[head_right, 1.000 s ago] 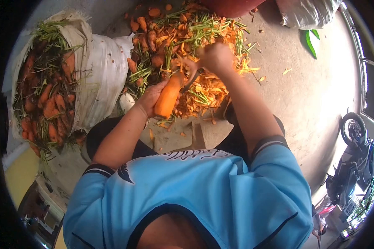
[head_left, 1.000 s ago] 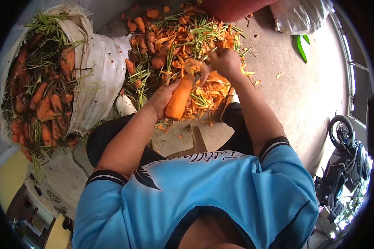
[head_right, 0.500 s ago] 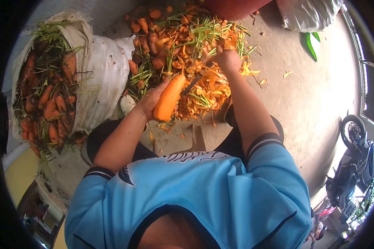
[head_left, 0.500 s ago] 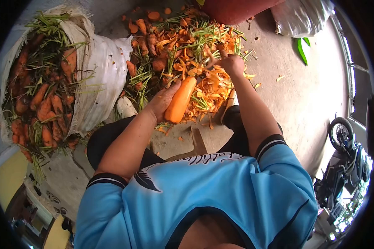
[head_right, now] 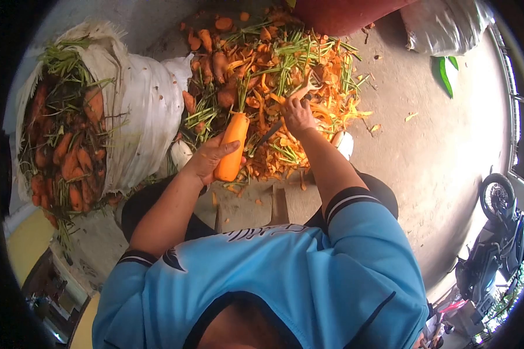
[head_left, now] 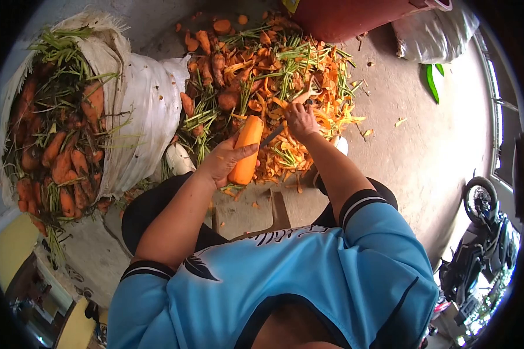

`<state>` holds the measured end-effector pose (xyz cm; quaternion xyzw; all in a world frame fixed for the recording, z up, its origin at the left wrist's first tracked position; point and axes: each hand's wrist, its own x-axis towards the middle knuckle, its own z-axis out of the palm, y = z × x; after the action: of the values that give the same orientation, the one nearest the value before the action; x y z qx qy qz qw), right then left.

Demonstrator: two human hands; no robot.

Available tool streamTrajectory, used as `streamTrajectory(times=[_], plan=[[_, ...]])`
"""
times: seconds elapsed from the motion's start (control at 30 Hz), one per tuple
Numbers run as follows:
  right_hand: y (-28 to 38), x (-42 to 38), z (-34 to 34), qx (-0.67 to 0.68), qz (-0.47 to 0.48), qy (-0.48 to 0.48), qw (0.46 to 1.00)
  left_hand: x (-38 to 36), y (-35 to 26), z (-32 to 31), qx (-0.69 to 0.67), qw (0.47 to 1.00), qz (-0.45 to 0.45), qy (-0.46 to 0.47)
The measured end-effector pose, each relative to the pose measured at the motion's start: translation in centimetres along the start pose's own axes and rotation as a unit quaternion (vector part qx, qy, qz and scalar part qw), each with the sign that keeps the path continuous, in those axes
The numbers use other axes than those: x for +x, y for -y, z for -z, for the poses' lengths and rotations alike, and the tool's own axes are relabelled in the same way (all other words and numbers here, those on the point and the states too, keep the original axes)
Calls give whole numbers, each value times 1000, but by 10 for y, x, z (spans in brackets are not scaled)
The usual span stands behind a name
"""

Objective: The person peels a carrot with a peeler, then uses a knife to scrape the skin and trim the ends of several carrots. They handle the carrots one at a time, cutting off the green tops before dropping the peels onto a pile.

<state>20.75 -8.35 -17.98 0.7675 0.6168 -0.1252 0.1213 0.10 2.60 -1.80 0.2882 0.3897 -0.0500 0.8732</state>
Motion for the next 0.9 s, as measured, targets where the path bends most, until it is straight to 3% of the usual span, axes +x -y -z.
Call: streamTrajectory(times=[0.13,0.3,0.43,0.63,0.73,0.87,0.9], plan=[[-7,2,6,-40,40,118,991,3,0,2,-1,1000,-9,22],[-12,-12,7,-14,4,113,993,3,1,4,-10,998,-26,62],[-21,-13,14,136,-135,148,970,-5,-1,-3,16,997,-30,64],[-16,-14,16,-37,-49,161,985,-4,0,-2,52,996,-47,52],[-9,-6,15,-64,-14,219,973,0,-1,0,86,993,-75,33],[3,1,31,126,-67,268,953,2,-3,-3,119,986,-111,30],[5,0,33,119,-49,246,961,3,-2,-2,127,984,-116,33]])
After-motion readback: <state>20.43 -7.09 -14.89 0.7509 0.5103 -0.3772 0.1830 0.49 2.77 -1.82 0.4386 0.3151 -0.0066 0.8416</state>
